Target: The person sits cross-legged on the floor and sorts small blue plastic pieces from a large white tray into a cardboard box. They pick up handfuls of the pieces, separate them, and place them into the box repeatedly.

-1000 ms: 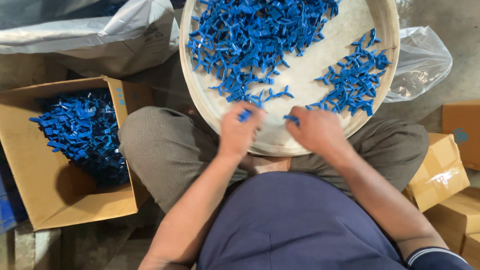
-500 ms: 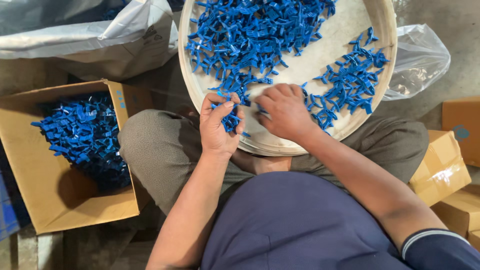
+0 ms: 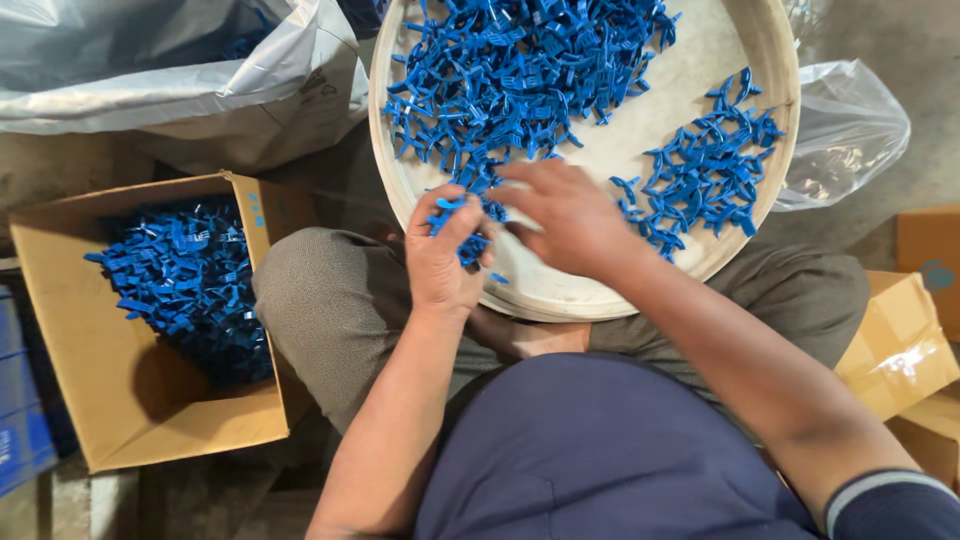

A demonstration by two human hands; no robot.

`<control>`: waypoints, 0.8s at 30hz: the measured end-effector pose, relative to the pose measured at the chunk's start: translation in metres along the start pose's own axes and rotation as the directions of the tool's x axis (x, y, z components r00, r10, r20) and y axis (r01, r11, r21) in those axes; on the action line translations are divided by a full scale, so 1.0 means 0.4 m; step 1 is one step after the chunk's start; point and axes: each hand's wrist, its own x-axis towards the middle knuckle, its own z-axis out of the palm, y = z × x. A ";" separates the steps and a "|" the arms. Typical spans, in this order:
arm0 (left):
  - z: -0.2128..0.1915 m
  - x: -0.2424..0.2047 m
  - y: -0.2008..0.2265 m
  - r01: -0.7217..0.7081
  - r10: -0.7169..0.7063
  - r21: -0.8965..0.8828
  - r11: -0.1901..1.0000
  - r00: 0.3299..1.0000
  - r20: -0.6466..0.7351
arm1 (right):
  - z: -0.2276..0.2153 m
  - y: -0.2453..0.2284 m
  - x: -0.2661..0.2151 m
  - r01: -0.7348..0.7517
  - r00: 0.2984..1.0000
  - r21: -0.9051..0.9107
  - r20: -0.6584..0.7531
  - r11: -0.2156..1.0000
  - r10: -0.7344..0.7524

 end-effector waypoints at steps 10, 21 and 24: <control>0.012 -0.008 0.036 0.055 -0.053 0.035 0.998 0.996 -0.067 | 0.022 0.025 -0.140 -0.145 0.987 -0.010 0.067 0.989 0.146; 0.042 -0.016 -0.009 0.250 -0.260 0.174 0.953 0.965 0.036 | 0.000 0.120 -0.281 -0.358 0.677 0.933 0.280 -0.028 0.680; 0.034 -0.019 -0.007 0.237 -0.244 0.193 0.952 0.970 0.012 | -0.008 0.106 -0.270 -0.463 0.683 0.881 0.283 0.100 0.673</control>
